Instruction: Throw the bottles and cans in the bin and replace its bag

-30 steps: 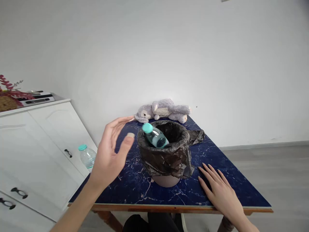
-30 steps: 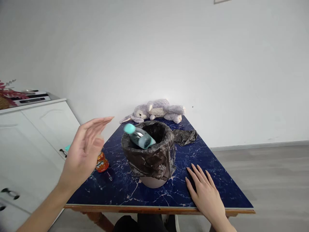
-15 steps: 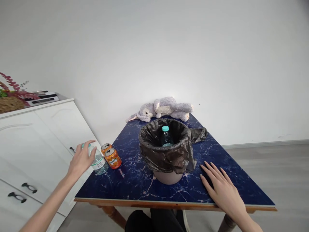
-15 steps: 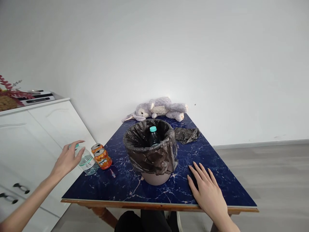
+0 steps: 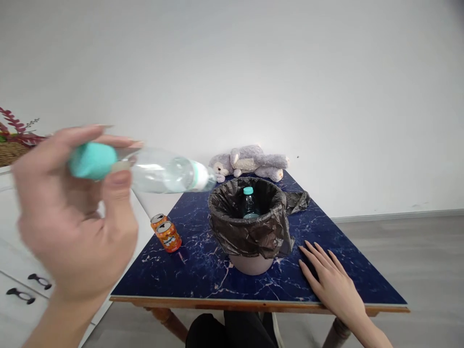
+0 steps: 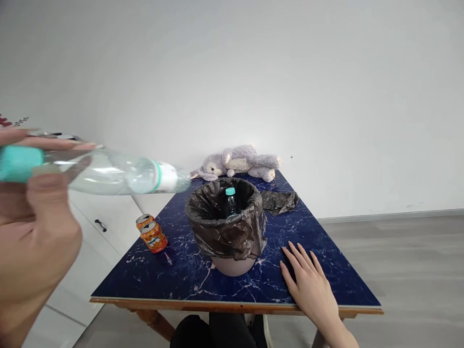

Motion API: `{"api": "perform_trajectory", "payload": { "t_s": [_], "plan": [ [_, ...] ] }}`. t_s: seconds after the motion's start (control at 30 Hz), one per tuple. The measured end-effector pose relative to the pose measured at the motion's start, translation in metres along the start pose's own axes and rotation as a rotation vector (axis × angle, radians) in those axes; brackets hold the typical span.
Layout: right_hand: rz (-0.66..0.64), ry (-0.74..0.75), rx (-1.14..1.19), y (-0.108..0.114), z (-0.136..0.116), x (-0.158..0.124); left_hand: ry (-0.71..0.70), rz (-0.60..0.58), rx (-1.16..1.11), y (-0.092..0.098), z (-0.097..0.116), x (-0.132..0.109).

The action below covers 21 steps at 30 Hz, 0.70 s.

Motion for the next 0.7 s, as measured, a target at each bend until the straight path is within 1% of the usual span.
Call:
{"api": "perform_trajectory", "payload": {
  "t_s": [0.03, 0.07, 0.1, 0.13, 0.2, 0.23, 0.27, 0.3, 0.37, 0.43, 0.47, 0.5, 0.57, 0.63, 0.67, 0.7],
  "plan": [
    [-0.001, -0.001, 0.002, 0.0, 0.0, 0.0, -0.027, -0.008, -0.06, -0.01, 0.009, 0.004],
    [-0.001, -0.003, 0.004, 0.0, 0.001, 0.0, -0.038, -0.036, -0.12, -0.023, 0.012, 0.007],
    [-0.002, -0.004, 0.007, 0.0, 0.001, 0.0, -0.04, -0.096, -0.172, -0.039, 0.013, 0.008],
    [-0.004, -0.006, 0.012, 0.0, 0.001, 0.0, -0.038, -0.184, -0.21, -0.057, 0.01, 0.008],
    [-0.007, -0.013, 0.016, 0.0, 0.001, 0.001, -0.04, -0.352, -0.239, -0.089, 0.001, 0.003],
    [-0.009, -0.016, 0.015, 0.0, 0.001, 0.001, -0.04, -0.411, -0.23, -0.1, -0.006, 0.0],
    [-0.01, -0.017, 0.01, 0.001, 0.001, 0.001, -0.032, -0.445, -0.21, -0.107, -0.016, -0.004],
    [-0.01, -0.017, 0.002, 0.001, 0.001, 0.001, -0.014, -0.452, -0.183, -0.11, -0.027, -0.007],
    [-0.006, -0.011, -0.014, 0.001, 0.0, 0.0, 0.05, -0.416, -0.114, -0.106, -0.057, -0.016],
    [0.0, -0.004, -0.024, 0.001, 0.0, 0.0, 0.128, -0.376, -0.018, -0.096, -0.095, -0.032],
    [0.003, -0.001, -0.025, 0.002, 0.0, -0.001, 0.171, -0.38, 0.035, -0.092, -0.118, -0.044],
    [0.004, 0.001, -0.025, 0.001, 0.0, -0.002, 0.202, -0.418, 0.09, -0.091, -0.14, -0.06],
    [0.006, 0.007, -0.022, 0.001, 0.001, -0.003, 0.28, -0.556, 0.209, -0.094, -0.188, -0.099],
    [0.009, 0.011, -0.019, 0.0, 0.002, -0.004, 0.436, -0.716, 0.318, -0.095, -0.238, -0.147],
    [0.01, 0.011, -0.016, 0.0, 0.002, -0.004, 0.522, -0.807, 0.356, -0.096, -0.258, -0.173],
    [0.013, 0.01, -0.011, 0.0, 0.003, -0.004, 0.592, -0.88, 0.378, -0.097, -0.274, -0.196]
  ]
}}
Point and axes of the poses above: each hand's wrist, its own x-axis towards the middle knuckle, its own y-axis out of the back of the hand, z = x × y, the point moved 10 cm from there along x, towards the middle knuckle, and after that the axes turned 11 degrees about -y, right-handed, at the moved point
